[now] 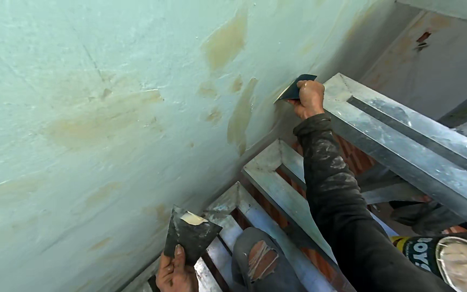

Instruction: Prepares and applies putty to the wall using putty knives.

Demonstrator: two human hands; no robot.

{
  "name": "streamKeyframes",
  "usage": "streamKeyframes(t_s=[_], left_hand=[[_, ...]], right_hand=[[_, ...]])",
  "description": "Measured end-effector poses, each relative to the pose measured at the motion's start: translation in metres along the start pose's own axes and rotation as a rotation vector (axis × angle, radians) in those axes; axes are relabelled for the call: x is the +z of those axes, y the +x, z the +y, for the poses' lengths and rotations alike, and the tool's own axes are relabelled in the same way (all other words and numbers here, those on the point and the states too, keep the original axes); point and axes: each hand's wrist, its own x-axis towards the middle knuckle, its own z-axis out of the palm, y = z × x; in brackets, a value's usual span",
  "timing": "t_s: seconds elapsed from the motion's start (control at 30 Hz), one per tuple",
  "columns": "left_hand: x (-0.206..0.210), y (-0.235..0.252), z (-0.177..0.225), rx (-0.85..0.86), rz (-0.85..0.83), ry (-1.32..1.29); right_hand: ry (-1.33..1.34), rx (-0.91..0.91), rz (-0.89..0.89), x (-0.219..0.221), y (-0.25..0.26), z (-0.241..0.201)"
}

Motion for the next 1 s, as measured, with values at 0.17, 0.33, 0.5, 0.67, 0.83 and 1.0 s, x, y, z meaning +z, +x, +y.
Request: streamKeyframes(t_s=[0.17, 0.33, 0.5, 0.67, 0.83, 1.0], left_hand=[[-0.001, -0.009, 0.006, 0.006, 0.037, 0.009], [0.017, -0.023, 0.018, -0.063, 0.038, -0.015], [0.069, -0.025, 0.029, -0.273, -0.127, -0.134], [0.117, -0.037, 0.024, -0.437, -0.206, -0.161], [0.118, -0.043, 0.026, -0.338, -0.093, -0.143], [0.105, -0.041, 0.043, -0.229, 0.005, -0.166]], right_hand=[[-0.007, -0.061, -0.048, 0.007, -0.016, -0.015], [0.141, -0.165, -0.111, -0.02, -0.032, -0.043], [0.042, -0.407, -0.142, -0.108, -0.084, 0.007], [-0.063, -0.602, -0.569, -0.139, -0.187, 0.103], [-0.114, -0.877, -0.964, -0.142, -0.212, 0.128], [-0.27, -0.863, -1.116, -0.157, -0.206, 0.139]])
